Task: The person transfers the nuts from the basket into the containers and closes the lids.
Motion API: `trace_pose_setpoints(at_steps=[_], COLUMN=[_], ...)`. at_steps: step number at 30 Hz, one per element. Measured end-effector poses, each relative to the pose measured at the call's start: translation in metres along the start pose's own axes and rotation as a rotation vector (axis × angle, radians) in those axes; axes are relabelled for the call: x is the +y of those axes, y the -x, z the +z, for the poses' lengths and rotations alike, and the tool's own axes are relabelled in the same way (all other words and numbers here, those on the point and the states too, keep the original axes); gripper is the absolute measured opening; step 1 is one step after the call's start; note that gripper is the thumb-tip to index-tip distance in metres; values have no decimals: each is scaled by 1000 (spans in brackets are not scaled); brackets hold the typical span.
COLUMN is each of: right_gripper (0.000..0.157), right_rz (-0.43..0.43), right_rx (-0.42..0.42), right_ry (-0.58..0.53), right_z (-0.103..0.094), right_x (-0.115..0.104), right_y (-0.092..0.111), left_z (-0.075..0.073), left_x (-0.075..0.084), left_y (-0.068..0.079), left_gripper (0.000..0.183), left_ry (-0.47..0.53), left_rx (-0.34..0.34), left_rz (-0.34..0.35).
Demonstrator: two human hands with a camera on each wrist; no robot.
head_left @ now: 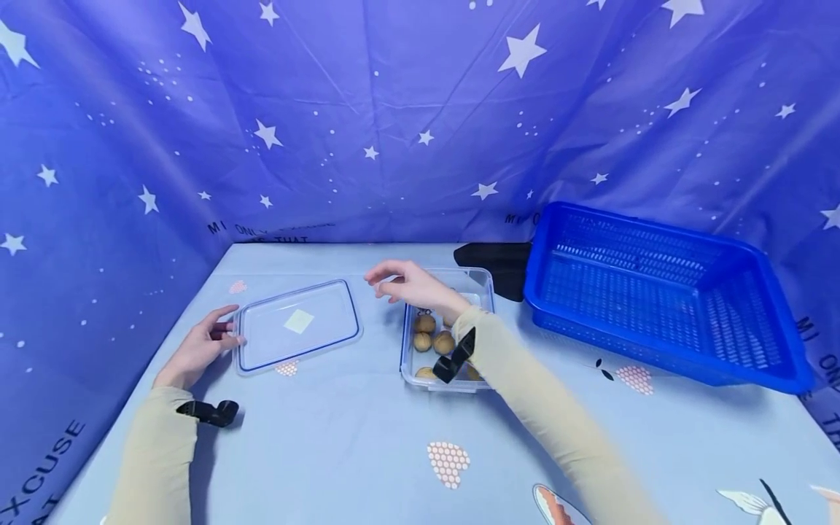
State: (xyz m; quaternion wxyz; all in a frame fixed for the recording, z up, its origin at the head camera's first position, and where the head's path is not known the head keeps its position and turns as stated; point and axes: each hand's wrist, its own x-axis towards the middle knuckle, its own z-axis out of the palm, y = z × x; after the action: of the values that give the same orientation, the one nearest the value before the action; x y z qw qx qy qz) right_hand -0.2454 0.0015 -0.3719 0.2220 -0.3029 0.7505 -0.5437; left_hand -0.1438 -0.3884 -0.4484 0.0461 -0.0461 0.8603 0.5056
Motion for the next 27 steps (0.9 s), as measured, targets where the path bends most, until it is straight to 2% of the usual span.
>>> trace_pose_setpoints(at_steps=[10, 15, 22, 24, 27], right_gripper=[36, 36, 42, 46, 51], right_rz=[99, 155, 241, 275, 299], right_rx=[63, 80, 56, 24, -15], right_ry=[-90, -83, -171, -164, -107], right_z=[30, 40, 46, 46, 46], right_x=[8, 17, 23, 24, 26], right_y=[-36, -43, -48, -49, -50], left_z=[-2, 4, 6, 4, 2], left_x=[-1, -4, -6, -8, -11], left_y=[3, 6, 9, 10, 10], left_gripper=[69, 67, 64, 61, 51], left_ry=[56, 85, 89, 141, 350], left_rx=[-1, 1, 49, 43, -13], left_rz=[2, 7, 16, 30, 65])
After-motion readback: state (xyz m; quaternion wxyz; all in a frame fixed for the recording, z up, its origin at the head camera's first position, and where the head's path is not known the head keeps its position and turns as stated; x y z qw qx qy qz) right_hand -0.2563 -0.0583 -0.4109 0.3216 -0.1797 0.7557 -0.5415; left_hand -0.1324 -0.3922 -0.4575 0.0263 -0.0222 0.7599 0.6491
